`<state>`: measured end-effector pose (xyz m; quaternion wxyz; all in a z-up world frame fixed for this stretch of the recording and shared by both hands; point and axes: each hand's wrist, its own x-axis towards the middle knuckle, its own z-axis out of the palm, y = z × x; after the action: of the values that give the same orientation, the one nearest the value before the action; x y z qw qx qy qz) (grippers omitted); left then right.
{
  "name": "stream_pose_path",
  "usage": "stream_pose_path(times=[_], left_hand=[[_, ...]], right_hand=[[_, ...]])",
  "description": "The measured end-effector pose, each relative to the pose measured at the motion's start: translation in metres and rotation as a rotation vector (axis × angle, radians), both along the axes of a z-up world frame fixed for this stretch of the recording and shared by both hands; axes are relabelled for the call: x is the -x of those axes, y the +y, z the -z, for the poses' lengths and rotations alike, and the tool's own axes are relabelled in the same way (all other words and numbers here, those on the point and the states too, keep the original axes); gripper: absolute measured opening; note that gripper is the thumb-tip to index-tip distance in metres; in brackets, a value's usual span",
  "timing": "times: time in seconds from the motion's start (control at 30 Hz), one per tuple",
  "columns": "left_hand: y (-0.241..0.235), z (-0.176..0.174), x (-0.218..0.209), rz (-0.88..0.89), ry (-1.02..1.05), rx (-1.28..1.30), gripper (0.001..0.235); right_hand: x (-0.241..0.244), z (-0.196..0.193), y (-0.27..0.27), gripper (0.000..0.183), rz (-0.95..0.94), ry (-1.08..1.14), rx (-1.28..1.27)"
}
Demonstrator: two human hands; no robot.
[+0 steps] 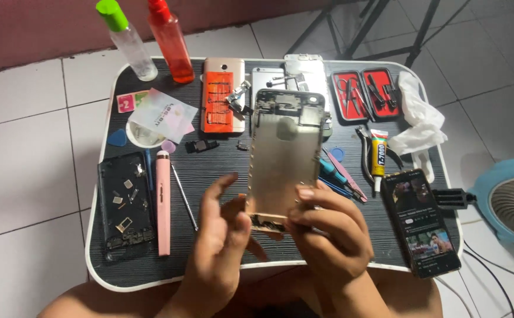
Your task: The person cleans the back of a disassembled smartphone using a pink electric cleaning tool. They move the tool along the edges and surface of the phone's back cover while it rests on a workbench.
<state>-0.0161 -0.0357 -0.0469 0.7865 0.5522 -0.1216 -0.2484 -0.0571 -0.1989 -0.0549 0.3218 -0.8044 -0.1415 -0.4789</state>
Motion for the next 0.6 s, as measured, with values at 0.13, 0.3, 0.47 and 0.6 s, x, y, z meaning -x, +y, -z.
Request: stream_pose_path(times=[0.13, 0.3, 0.47, 0.6], left_hand=[[0.003, 0.028, -0.011, 0.193, 0.151, -0.209, 0.081], [-0.016, 0.006, -0.029, 0.192, 0.595, 0.376, 0.067], [-0.011, 0.011, -0.042, 0.125, 0.319, 0.492, 0.086], [-0.008, 0.014, -0.048, -0.036, 0.278, 0.436, 0.084]], right_hand=[[0.005, 0.01, 0.0, 0.026, -0.08, -0.01, -0.008], [0.001, -0.002, 0.0, 0.016, 0.046, 0.092, 0.262], [0.028, 0.002, -0.027, 0.025, 0.346, 0.322, 0.31], [0.028, -0.017, -0.038, 0.018, 0.371, 0.598, 0.378]])
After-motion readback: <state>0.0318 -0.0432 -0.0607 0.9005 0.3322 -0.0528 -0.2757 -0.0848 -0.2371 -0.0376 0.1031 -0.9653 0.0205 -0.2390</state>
